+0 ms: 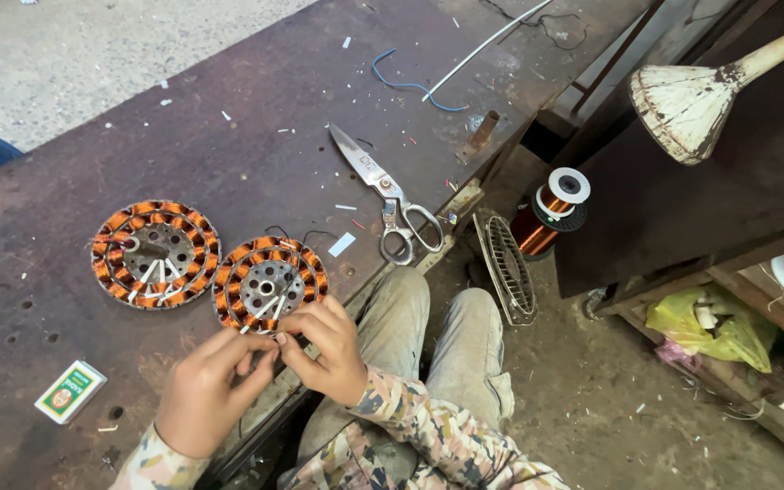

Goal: The person sits at a workbench and repairs two circular stator components by inserting white insulating tubes into slots and connecting wires. They use shears to cut wires and a small tool to adjust connections, handling the components and wires throughout the process.

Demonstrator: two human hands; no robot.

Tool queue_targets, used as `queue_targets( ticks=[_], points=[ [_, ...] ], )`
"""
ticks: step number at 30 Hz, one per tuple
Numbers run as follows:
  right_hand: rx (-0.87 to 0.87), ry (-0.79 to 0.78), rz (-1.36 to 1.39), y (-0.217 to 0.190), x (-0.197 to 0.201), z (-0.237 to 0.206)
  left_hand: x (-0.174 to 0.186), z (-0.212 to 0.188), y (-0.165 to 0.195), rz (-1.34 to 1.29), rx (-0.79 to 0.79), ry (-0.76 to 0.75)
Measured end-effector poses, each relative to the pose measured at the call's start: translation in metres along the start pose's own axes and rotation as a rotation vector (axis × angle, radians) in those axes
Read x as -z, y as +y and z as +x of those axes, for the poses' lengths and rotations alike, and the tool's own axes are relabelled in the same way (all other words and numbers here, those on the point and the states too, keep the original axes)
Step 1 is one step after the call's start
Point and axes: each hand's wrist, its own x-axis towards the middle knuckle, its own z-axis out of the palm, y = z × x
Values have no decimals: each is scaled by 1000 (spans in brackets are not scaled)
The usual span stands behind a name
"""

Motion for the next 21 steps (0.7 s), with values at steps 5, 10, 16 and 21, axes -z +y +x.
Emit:
queue_targets(
  ticks=[5,10,16,21],
  points=[
    [9,-17,-16,0,2,0,8,15,1,22,-80,28],
    [7,-39,-35,2,2,0,3,19,5,84,-132,117],
    [4,-22,-90,6,-1,-2,0,-8,6,-97,-84,43],
    [-13,-71,-74,4,2,-3,-1,5,-1,-124,-67,110]
  ],
)
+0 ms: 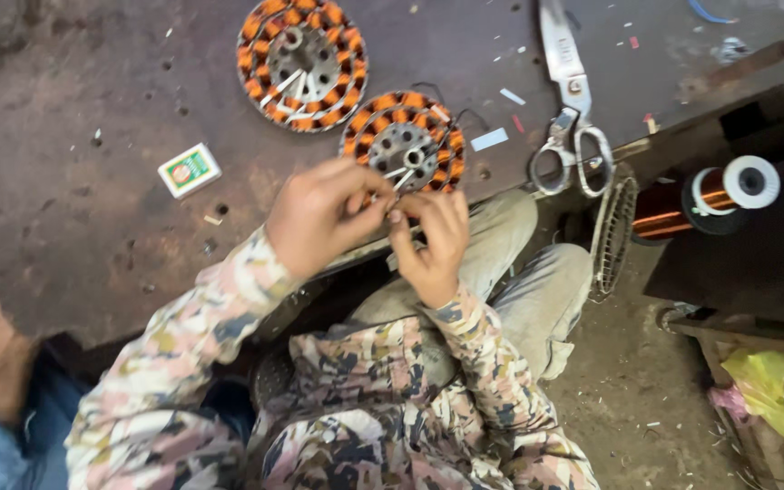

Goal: The person sits at a workbench and repairs two circular stator components by inserting white insulating tubes into slots and connecting wires. They use shears to cut wires and a small tool to adjust connections, handling the components and wires throughout the process.

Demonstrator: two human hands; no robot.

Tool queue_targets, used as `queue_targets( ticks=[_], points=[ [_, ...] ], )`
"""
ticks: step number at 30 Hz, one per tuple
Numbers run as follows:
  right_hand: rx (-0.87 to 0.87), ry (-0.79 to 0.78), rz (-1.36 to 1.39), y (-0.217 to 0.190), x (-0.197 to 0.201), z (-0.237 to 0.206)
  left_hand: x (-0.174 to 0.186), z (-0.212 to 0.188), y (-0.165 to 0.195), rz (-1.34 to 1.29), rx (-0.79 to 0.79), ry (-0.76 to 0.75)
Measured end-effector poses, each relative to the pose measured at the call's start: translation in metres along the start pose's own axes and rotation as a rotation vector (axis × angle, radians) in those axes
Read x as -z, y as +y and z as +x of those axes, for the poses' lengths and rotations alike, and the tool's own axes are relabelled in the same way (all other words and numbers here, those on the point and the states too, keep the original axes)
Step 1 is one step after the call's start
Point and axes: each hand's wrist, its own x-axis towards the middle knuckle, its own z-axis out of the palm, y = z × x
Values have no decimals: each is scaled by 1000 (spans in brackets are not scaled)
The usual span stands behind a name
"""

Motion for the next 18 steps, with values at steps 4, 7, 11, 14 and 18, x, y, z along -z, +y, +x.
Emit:
queue_targets(
  ticks=[4,7,11,14,18],
  points=[
    [-8,-7,22,-1,1,1,-2,0,5,104,8,26],
    [-4,-8,31,0,1,1,-1,-11,14,100,-7,29],
    [-3,-17,28,1,2,1,1,-13,16,43,1,-23],
    [1,-21,28,0,3,1,2,-5,12,8,-8,-5],
    [4,-26,34,-2,4,2,2,2,8,116,-20,33]
  ],
)
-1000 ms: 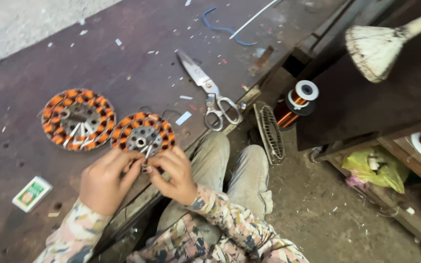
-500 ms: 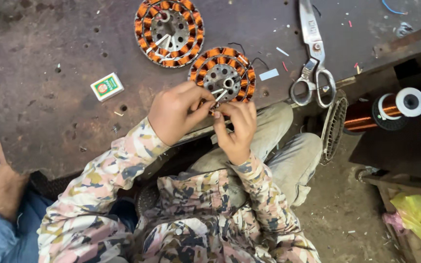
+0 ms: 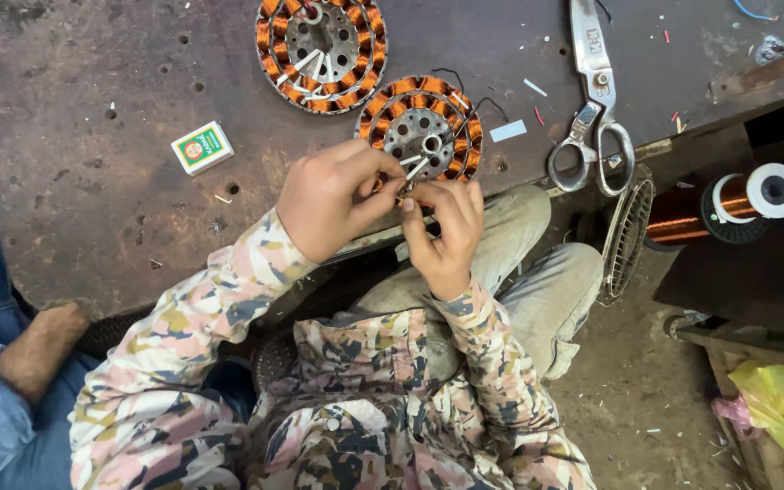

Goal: The person sits at a workbench and repairs two circular stator components by inserting white insulating tubes into slots and connecting wires. They use shears to cut wires and a small tool to adjust connections, handling the components and wires throughout the process.

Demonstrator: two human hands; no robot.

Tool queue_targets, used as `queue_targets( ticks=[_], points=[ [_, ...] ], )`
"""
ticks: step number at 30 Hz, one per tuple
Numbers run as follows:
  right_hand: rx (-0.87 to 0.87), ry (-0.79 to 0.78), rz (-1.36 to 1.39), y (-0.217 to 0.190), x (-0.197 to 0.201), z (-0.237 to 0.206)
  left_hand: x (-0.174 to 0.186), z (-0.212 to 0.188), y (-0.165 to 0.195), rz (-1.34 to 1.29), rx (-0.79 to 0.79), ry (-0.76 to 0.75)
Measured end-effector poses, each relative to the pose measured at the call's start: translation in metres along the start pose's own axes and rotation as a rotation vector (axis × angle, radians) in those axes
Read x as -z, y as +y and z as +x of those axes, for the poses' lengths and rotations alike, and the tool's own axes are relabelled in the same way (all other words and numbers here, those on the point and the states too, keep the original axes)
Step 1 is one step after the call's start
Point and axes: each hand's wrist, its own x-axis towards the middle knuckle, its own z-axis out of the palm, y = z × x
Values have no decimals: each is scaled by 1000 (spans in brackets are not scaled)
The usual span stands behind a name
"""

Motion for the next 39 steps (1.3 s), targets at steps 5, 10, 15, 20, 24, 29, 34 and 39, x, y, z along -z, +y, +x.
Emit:
queue_targets(
  ticks=[5,10,15,20,24,29,34,39],
  points=[
    [-28,-1,7,0,-1,-1,1,-14,7,25,-24,-29],
    [-20,-6,-5,1,-1,-1,5,-14,10,-16,-65,-41],
    [-4,-10,4,1,0,1,8,2,5,33,-51,-10],
    [-21,-13,0,0,0,0,13,-2,0,49,-214,4],
    [-24,-16,-5,-1,2,3,13,-3,-11,173,-431,-33],
    [-15,-29,14,-2,4,6,1,-2,-24,190,-424,-17],
    [-133,-56,137,-1,10,6,-11,-7,-31,102,-391,2],
    [-22,225,-304,25,43,24,-13,-9,-38,-62,-346,46]
  ],
)
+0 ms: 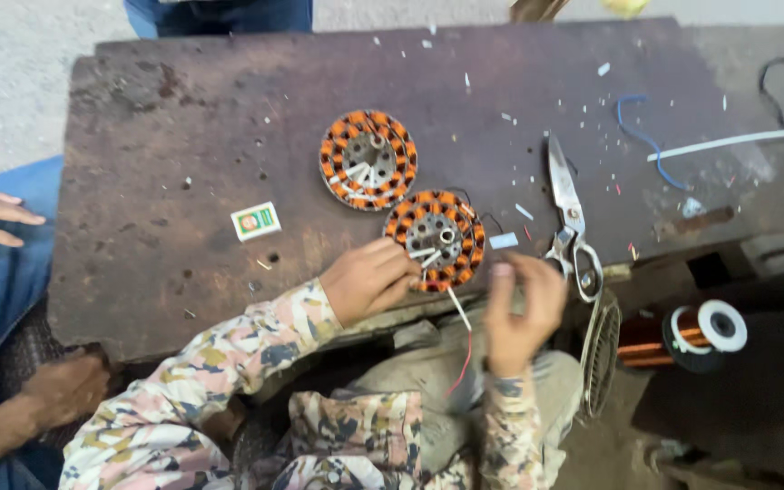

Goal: The person sits at a workbench and repairs two circular stator components by inserting white insulating tubes into slots and connecting wires. They use shears to cut wires and a small tool to adjust connections, handling the components and wires throughout the process.

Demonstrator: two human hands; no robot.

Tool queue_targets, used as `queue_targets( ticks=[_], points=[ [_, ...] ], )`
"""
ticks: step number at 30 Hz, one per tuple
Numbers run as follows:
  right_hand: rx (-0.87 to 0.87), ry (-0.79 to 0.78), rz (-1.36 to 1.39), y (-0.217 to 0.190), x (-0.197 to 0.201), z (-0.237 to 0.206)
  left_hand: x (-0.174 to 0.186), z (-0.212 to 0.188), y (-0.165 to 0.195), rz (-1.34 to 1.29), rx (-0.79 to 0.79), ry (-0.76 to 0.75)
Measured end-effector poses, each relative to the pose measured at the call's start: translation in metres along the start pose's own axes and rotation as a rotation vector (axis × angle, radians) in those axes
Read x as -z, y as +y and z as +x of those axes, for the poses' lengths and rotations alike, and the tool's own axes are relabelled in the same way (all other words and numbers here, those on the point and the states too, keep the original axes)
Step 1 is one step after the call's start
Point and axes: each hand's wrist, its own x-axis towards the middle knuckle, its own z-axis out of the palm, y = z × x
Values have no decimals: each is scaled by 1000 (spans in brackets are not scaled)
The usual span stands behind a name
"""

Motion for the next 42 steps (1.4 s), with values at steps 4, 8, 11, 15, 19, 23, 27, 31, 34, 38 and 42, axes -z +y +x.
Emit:
queue_targets(
  ticks=[4,8,11,15,19,23,27,31,34,38,42],
  points=[
    [8,-37,-288,32,8,17,-2,-3,-6,-132,165,30],
    [33,-62,-458,37,9,14,-5,-6,-15,-192,245,23],
    [-70,-59,-443,35,12,9,-5,-10,-19,-231,162,58],
    [-34,-14,-676,37,19,9,-2,-11,-22,-265,147,49],
    [-35,-89,-677,45,30,16,-2,-12,-21,-271,253,4],
    [-8,-209,-436,51,45,23,-2,-12,-21,-270,174,56],
    [-221,-242,-322,57,47,19,0,-12,-20,-267,252,6],
    [-374,-236,-138,68,54,3,-1,-16,-13,-242,252,59],
    [-747,-271,488,70,73,-23,-1,-25,-4,-288,343,75],
    [-801,-258,906,59,83,-92,3,-28,-5,-331,404,31],
    [-564,-396,1284,45,78,-159,3,-23,-8,-407,470,4]
  ],
)
